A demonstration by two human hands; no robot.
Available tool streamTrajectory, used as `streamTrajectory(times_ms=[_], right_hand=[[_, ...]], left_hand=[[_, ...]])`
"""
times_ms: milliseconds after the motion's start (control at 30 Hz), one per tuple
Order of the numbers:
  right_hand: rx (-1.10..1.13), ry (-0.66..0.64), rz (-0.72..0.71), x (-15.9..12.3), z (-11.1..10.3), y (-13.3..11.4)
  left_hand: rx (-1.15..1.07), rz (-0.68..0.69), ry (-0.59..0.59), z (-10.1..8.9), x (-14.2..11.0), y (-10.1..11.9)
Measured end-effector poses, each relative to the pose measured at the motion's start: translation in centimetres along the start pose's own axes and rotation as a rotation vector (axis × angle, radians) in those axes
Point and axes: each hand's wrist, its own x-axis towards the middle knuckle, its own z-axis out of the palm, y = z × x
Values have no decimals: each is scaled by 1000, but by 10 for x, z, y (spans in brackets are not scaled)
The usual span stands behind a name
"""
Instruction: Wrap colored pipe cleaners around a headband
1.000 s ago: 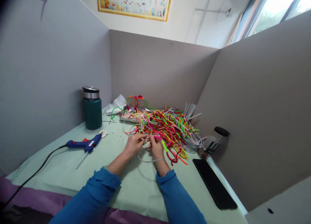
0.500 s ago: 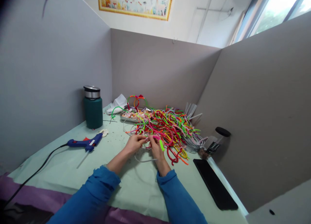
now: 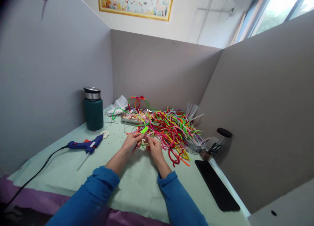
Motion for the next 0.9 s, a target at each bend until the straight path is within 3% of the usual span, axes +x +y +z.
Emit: streamTrajectory(times_ms=[167, 433, 667, 900], right_hand=[[79, 20, -21, 3, -4, 2], [110, 101, -90, 6, -9, 7], [25, 133, -161, 2, -6, 2], [-148, 117, -264, -2, -2, -2]], left_hand=[[-159, -73, -96, 1, -2, -4], [-252, -179, -128, 0, 3, -9], [-147, -202, -23, 1, 2, -9], [111, -123, 89, 1, 4, -15]])
